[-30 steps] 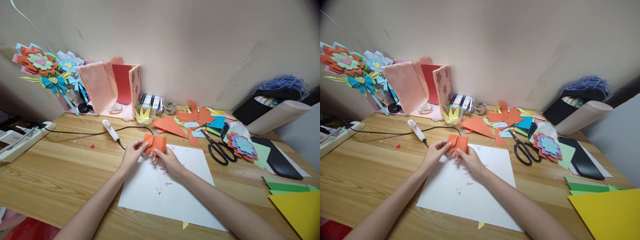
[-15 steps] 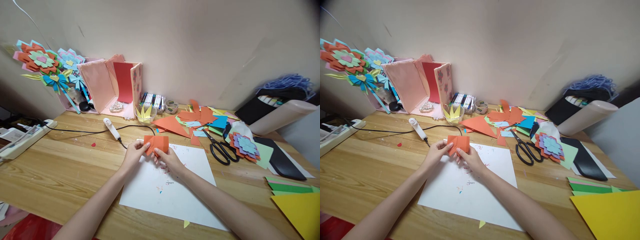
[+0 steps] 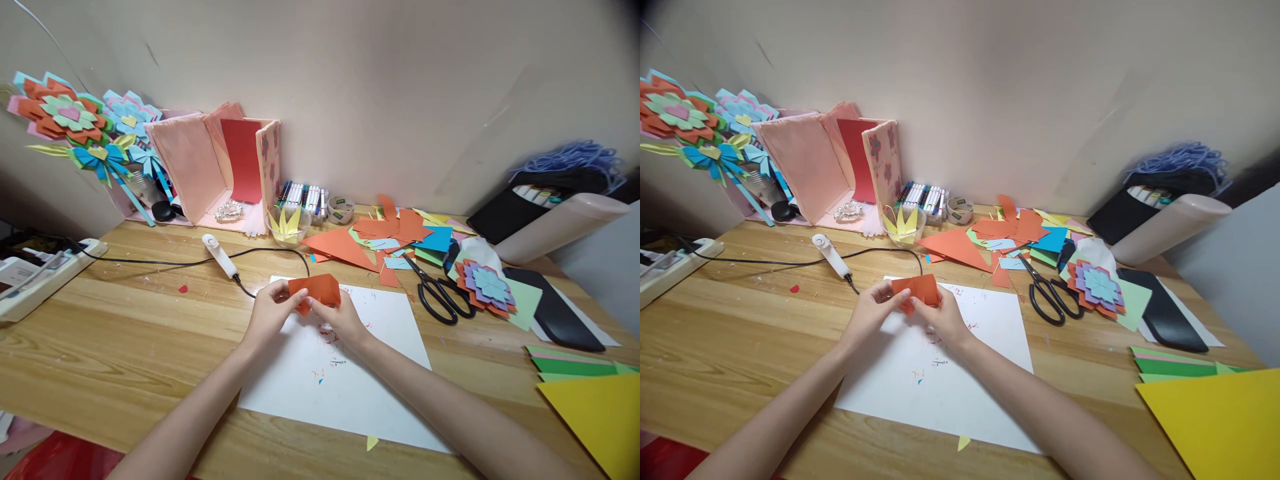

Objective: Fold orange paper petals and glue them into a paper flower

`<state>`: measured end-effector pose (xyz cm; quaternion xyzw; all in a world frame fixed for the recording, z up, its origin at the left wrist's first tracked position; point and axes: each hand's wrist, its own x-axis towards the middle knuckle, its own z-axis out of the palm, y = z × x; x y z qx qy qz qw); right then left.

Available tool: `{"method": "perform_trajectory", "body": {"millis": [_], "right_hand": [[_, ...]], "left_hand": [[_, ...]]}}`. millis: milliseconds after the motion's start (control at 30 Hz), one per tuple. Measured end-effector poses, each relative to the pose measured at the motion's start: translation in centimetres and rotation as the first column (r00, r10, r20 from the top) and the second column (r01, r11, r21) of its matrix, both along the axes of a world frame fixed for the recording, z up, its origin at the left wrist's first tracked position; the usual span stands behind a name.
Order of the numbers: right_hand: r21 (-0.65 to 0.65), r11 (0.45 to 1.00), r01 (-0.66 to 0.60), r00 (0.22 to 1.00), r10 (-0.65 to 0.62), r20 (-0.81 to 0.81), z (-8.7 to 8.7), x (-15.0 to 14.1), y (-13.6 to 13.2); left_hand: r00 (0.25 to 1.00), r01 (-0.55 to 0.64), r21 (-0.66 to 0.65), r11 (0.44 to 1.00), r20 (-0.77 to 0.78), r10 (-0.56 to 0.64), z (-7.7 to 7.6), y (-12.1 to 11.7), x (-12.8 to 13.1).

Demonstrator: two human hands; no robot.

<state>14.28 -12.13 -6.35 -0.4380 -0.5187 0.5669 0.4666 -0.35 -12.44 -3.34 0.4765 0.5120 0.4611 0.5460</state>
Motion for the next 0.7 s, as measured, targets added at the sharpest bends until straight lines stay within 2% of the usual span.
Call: {"method": "perform_trajectory", "body": {"millis": [167, 300, 400, 700], "right_hand": [[-0.009, 0.998, -0.062, 0.998, 0.062, 0.033, 0.16, 0.07, -0.29], [-0.034, 0.998, -0.044, 0.998, 0.043, -0.051, 0.11, 0.0, -0.17], [-0.071, 0.997, -0.029, 0.995, 0.022, -0.099, 0.11, -0.02, -0.01], [-0.054, 0.998, -0.024, 0.999, 0.023, -0.028, 0.39, -0.01, -0.08]], "left_hand": [[0.996, -0.06, 0.051, 0.997, -0.065, 0.063, 0.71, -0.12, -0.08], [0.994, -0.081, 0.063, 0.995, -0.071, 0.085, 0.75, 0.13, -0.33], [0.996, -0.067, 0.044, 0.997, -0.063, 0.069, 0.71, 0.29, -0.47], [0.988, 0.037, -0.01, 0.999, -0.152, -0.038, 0.42, 0.09, -0.54]]}}
